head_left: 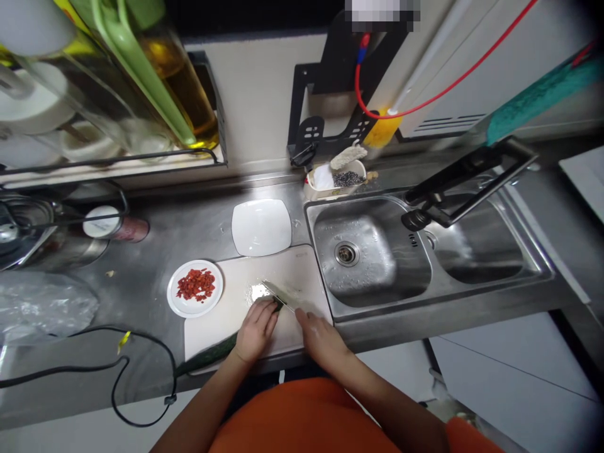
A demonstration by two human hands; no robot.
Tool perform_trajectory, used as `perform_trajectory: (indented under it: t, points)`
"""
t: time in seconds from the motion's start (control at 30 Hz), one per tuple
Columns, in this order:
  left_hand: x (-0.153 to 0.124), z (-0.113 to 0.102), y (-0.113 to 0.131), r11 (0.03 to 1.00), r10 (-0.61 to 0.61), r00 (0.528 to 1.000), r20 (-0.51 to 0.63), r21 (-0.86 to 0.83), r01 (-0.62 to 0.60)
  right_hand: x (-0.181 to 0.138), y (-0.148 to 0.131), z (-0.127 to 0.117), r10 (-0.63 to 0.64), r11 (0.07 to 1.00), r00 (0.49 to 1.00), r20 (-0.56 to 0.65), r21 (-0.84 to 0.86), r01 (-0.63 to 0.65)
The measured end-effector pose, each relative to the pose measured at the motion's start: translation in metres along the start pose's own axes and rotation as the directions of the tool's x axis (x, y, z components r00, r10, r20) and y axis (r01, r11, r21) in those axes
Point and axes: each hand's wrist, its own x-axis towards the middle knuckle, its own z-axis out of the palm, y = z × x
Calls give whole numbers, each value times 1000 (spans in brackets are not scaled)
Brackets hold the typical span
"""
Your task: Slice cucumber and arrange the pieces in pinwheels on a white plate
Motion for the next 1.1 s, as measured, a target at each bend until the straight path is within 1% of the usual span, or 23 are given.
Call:
perform_trajectory:
  t: [0.2,0.4,0.53,0.83,1.1]
  points:
    - [1,-2,2,1000,17,1000,-2,9,-17,-29,-3,-19,39,999,996,79,-12,-38]
    - [1,-2,4,999,28,999,-30,33,-27,-37,-3,-26,64,998,993,97,-9,-63]
    - [2,-2,3,999,29,999,-30,25,-29,-37,-3,-26,50,999,996,75,-14,-49]
    - [1,-1,2,999,40,998,-39,6,-40,-36,-3,-27,13,999,999,-32,-46,-14]
    - [1,0,1,999,32,999,-32,8,-32,-30,-2,-23,-54,992,996,-64,-115,46]
